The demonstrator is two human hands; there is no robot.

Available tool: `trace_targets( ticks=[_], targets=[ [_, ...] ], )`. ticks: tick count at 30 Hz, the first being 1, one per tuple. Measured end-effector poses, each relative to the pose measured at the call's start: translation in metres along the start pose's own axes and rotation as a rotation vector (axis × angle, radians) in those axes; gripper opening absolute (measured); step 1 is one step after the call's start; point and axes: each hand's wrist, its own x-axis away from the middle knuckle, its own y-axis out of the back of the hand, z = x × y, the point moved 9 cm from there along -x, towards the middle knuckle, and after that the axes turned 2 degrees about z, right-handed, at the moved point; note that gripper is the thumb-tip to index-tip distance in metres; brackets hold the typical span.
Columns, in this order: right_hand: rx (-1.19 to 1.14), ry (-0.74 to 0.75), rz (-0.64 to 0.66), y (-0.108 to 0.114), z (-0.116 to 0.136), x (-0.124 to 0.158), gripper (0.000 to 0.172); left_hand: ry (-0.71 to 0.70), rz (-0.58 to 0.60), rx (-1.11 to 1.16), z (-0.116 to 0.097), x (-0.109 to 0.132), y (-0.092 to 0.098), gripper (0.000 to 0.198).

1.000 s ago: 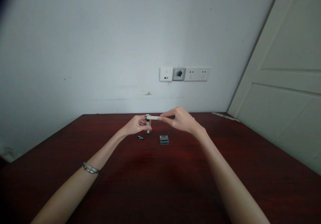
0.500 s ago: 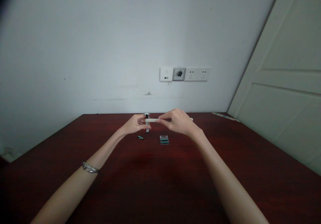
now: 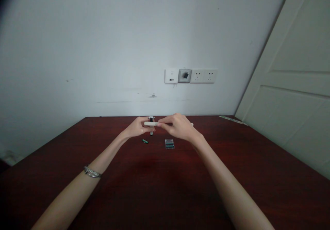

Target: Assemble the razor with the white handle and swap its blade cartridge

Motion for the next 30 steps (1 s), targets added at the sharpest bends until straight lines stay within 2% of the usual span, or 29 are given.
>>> trace_targets(
  ticks=[4, 10, 15, 19, 25, 30],
  targets=[
    [-0.015, -0.025, -0.087, 0.01, -0.002, 0.002, 0.039, 0.029, 0.018, -0.009, 0.005, -0.001, -0.004, 0.02],
    [0.039, -0.022, 0.037, 0.0, -0.004, 0.001, 0.034, 0.021, 0.018, 0.035, 0.006, 0.0, -0.001, 0.015],
    [-0.076, -0.066, 0.002, 0.006, -0.003, 0.0, 0.041, 0.022, 0.01, -0.079, 0.007, -0.001, 0.003, 0.013],
    [-0.069, -0.134, 0.004, 0.003, -0.005, -0.002, 0.038, 0.023, -0.014, -0.189, 0.007, 0.0, 0.005, 0.008],
    [-0.114, -0.213, 0.009, 0.004, -0.024, 0.0, 0.045, 0.005, -0.017, -0.179, 0.006, 0.001, 0.012, 0.004],
    [-0.086, -0.255, 0.025, 0.014, -0.033, 0.004, 0.039, -0.003, -0.019, -0.162, 0.011, 0.002, 0.015, 0.003]
  ],
)
